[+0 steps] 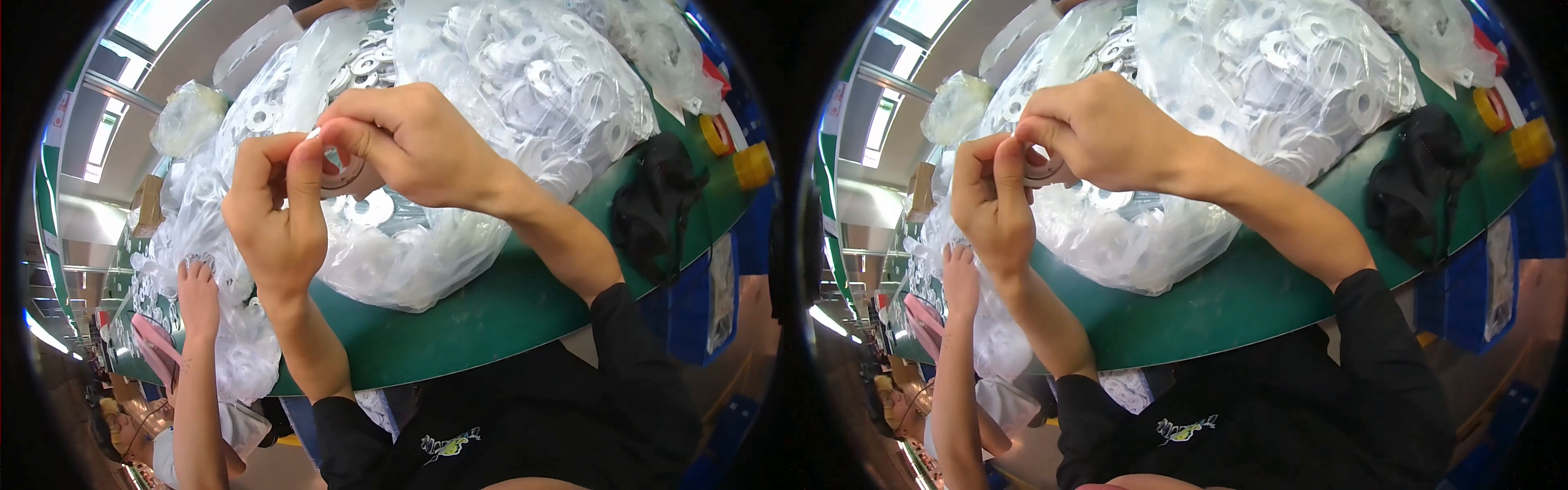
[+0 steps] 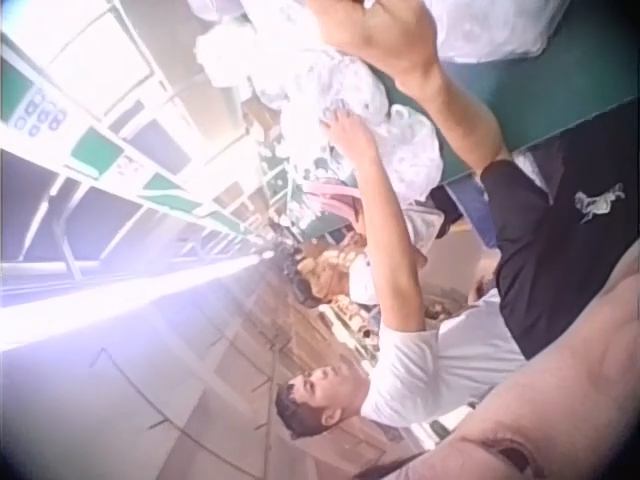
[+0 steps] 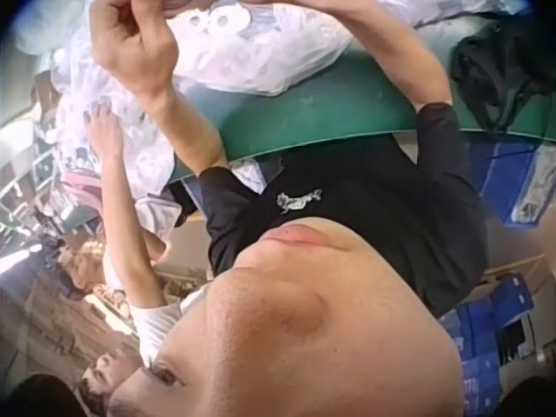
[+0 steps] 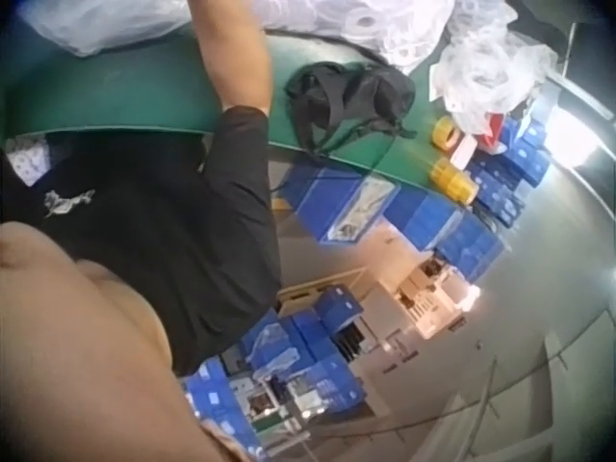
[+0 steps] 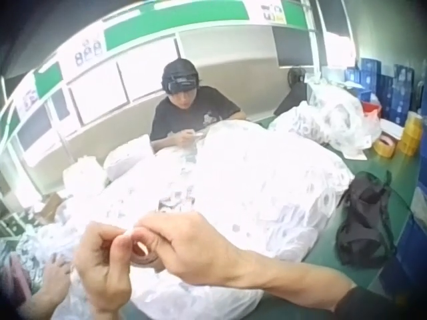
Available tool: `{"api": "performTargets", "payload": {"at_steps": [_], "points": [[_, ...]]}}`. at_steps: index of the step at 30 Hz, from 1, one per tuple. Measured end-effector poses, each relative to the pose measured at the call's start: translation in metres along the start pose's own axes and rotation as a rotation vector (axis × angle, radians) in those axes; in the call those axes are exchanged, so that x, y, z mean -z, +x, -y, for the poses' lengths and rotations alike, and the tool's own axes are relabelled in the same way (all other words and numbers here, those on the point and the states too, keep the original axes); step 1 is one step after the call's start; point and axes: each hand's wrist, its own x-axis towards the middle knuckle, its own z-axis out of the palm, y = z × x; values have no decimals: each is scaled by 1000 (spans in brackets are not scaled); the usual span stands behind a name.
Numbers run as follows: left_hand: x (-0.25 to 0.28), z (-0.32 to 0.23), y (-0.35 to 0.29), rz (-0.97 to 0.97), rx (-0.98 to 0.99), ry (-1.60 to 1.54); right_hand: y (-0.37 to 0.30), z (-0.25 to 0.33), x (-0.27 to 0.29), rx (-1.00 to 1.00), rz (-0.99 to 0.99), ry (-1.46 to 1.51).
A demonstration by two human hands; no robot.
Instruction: Assembling circular components for light fixtures at a factory assembly line.
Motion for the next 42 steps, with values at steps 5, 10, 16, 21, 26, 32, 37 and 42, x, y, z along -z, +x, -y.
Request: {"api": "performTargets", "payload": {"at_steps": [5,10,16,21,26,32,37,42], "points": [[-15,-6,-4,-112,22,-314,0,10,6,-91,-49,97],[-11,-4,-2,-53,135,-303,-3,2,7,1,-25,-30],[-33,14,7,-222,267,-284,0,-19,-6,-176,-151,74],[-30,23,-1,-249,299,-462,3,-13,-3,-328,-127,290],[-29,19,0,-195,13,-43,2,3,13,-243,2,98],[-26,8,1,-120,-188,31,-1,6,11,-114,54,22],[-25,1,2,-88,120,-251,-1,-3,-4,-86,-76,164],[-33,-2,-3,-141,43,-339,-1,3,-5,-113,-192,233]]}}
